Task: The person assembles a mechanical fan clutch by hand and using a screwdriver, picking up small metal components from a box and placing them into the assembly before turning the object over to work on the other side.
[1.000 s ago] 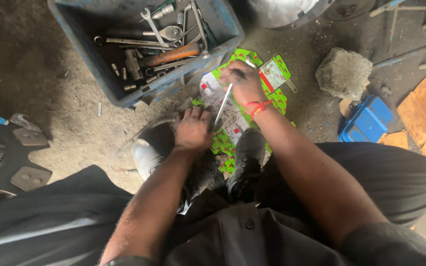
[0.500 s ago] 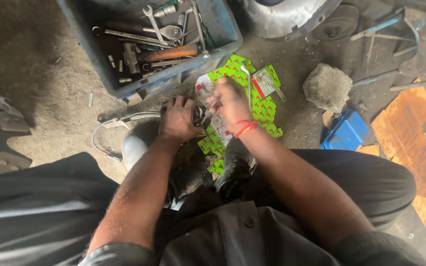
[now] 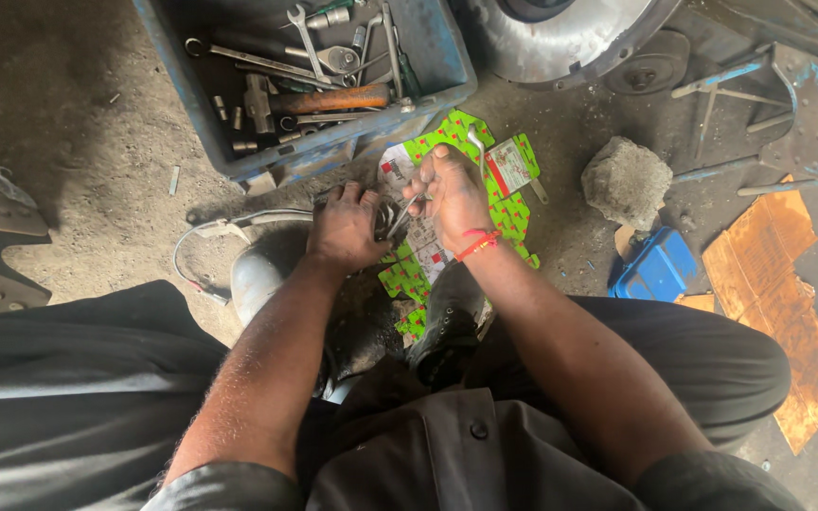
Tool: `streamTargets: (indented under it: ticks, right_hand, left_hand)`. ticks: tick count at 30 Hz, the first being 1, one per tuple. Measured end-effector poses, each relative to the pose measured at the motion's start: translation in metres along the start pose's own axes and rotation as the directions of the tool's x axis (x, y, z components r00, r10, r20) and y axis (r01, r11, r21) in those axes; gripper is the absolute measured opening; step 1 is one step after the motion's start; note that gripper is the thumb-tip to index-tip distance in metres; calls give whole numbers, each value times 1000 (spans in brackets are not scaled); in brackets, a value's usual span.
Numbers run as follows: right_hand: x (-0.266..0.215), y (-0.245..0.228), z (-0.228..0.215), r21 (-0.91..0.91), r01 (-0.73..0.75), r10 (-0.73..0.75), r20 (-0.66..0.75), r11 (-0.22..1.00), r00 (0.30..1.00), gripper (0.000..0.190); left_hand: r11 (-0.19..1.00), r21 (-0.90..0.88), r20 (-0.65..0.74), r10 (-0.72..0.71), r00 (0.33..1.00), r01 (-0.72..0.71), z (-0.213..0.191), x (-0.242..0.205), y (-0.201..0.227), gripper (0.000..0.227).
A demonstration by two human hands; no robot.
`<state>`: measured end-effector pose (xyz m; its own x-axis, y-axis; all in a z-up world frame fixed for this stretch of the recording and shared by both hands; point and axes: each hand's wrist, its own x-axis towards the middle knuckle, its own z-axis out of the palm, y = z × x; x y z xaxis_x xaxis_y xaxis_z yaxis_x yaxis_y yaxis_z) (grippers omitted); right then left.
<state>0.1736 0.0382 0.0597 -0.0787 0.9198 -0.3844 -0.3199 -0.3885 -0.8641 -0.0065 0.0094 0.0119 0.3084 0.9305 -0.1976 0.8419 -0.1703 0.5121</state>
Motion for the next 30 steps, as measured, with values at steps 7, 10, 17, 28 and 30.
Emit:
streamTargets:
  ticks: [7,10,17,28,30]
  right_hand:
    - [-14,8,19,-178,70,-47,126,982,991,34]
    - [-6,4,21,-195,49,-28,108,980,994,31]
    - [-1,-8,35,-296,38,-4,116,954,993,20]
    - [48,34,-164,-466,-87,-99,-359,881,928,46]
    - [33,48,-233,-953,-243,-126,-268,183,955,43]
  left_hand:
    - [998,49,81,-47,996,43,5,0,1,75]
    - [995,104,52,-17,998,12,9,3,-2,74]
    - [995,96,20,-3,1000,1,14,4,0,77]
    - [999,50,27,-20,999,19,7,3,1,71]
    - [999,24,-100,49,994,-47,9,2,2,77]
